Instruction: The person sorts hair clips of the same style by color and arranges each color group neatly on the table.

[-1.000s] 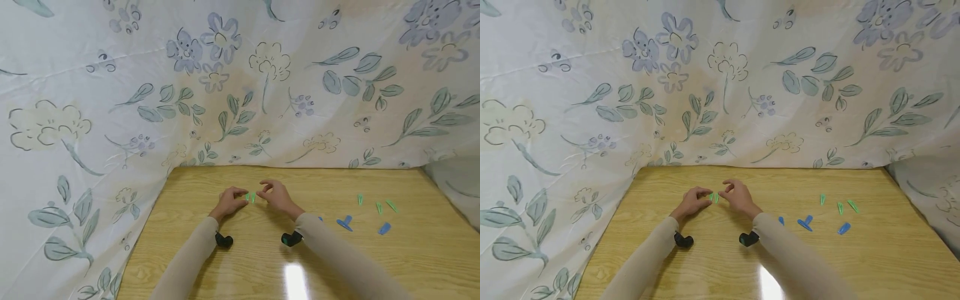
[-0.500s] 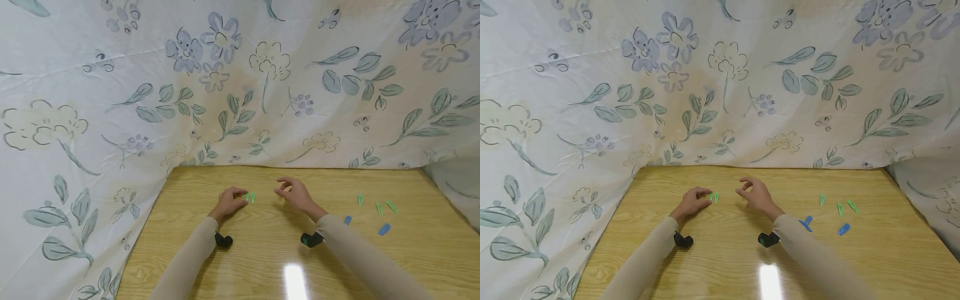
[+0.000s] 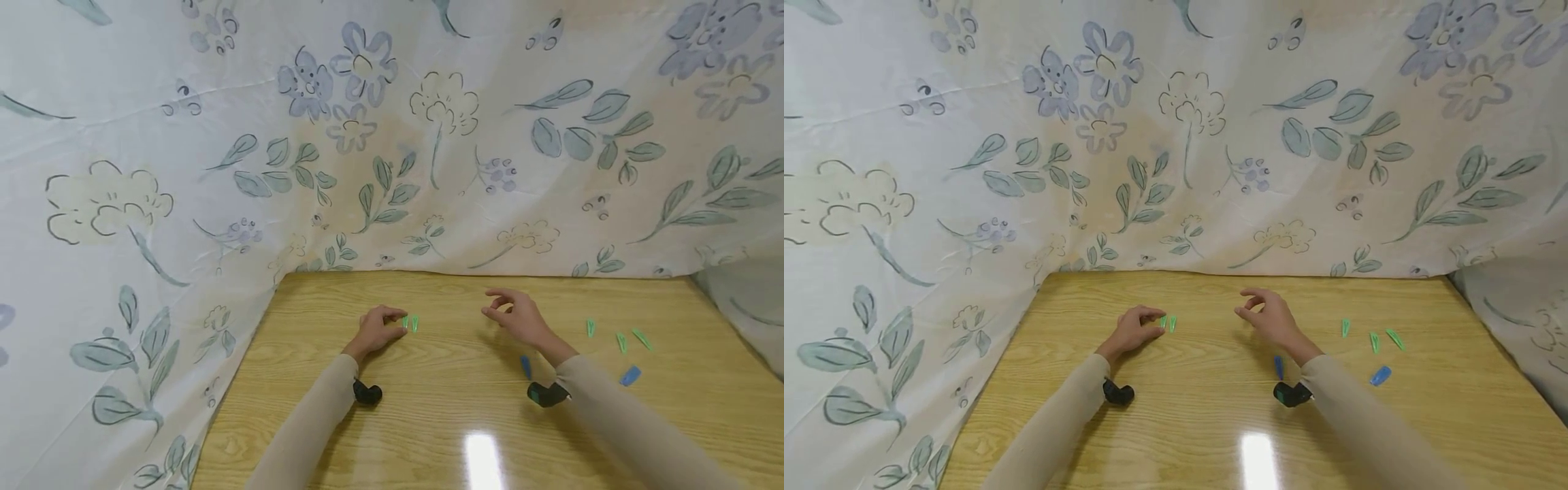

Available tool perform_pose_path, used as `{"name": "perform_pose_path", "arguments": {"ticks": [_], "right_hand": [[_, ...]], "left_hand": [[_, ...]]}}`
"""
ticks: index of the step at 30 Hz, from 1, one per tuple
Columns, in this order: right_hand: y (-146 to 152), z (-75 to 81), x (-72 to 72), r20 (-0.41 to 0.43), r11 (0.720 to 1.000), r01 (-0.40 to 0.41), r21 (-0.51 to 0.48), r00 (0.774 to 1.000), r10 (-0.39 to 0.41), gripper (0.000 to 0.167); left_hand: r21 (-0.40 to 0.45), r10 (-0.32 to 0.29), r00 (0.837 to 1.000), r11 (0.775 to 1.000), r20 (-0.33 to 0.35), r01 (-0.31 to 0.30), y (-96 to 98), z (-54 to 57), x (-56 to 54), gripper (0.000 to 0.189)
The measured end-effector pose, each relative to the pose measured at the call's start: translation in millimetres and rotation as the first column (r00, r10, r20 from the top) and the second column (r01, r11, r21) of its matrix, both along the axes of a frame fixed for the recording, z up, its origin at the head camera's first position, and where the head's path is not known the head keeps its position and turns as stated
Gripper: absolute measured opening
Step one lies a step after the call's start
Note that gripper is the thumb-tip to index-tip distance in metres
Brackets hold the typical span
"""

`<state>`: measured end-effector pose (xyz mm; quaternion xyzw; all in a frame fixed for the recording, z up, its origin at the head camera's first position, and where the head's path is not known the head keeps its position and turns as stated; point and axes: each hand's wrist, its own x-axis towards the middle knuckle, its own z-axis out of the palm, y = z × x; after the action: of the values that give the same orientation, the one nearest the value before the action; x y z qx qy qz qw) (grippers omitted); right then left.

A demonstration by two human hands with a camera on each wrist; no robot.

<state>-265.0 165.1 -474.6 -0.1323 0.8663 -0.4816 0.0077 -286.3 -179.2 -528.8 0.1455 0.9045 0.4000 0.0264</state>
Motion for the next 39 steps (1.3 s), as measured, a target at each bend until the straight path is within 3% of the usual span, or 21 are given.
{"name": "perform_pose_path", "arguments": {"ticks": [9,16,23,39], "right_hand": [[37.6,2.3,2.9,-0.046,0.999,0.013,0.03,0.999,-0.012,0.049],[63.4,-0.9,2.6,-0.04,0.997,0.042,0.059,0.998,-0.04,0.049],[90.2,3.5,5.8,-0.01,0.996,0.021,0.088,1.0,-0.02,0.052],[153.0,-3.4,11.8,-0.018,0.987,0.046,0.153,0.999,-0.044,0.052]], "left_hand": [[0.01,-0.01,1.0,1.0,0.01,0.01,-0.8,1.9,0.5,0.035],[0.003,-0.009,1.0,1.0,0.013,0.009,-2.1,-2.4,-3.5,0.035],[0.01,-0.003,1.0,1.0,0.001,0.003,-2.5,-7.2,-5.5,0.034],[0.0,0.007,1.0,1.0,-0.003,-0.007,1.4,-3.0,-2.1,0.035]]}}
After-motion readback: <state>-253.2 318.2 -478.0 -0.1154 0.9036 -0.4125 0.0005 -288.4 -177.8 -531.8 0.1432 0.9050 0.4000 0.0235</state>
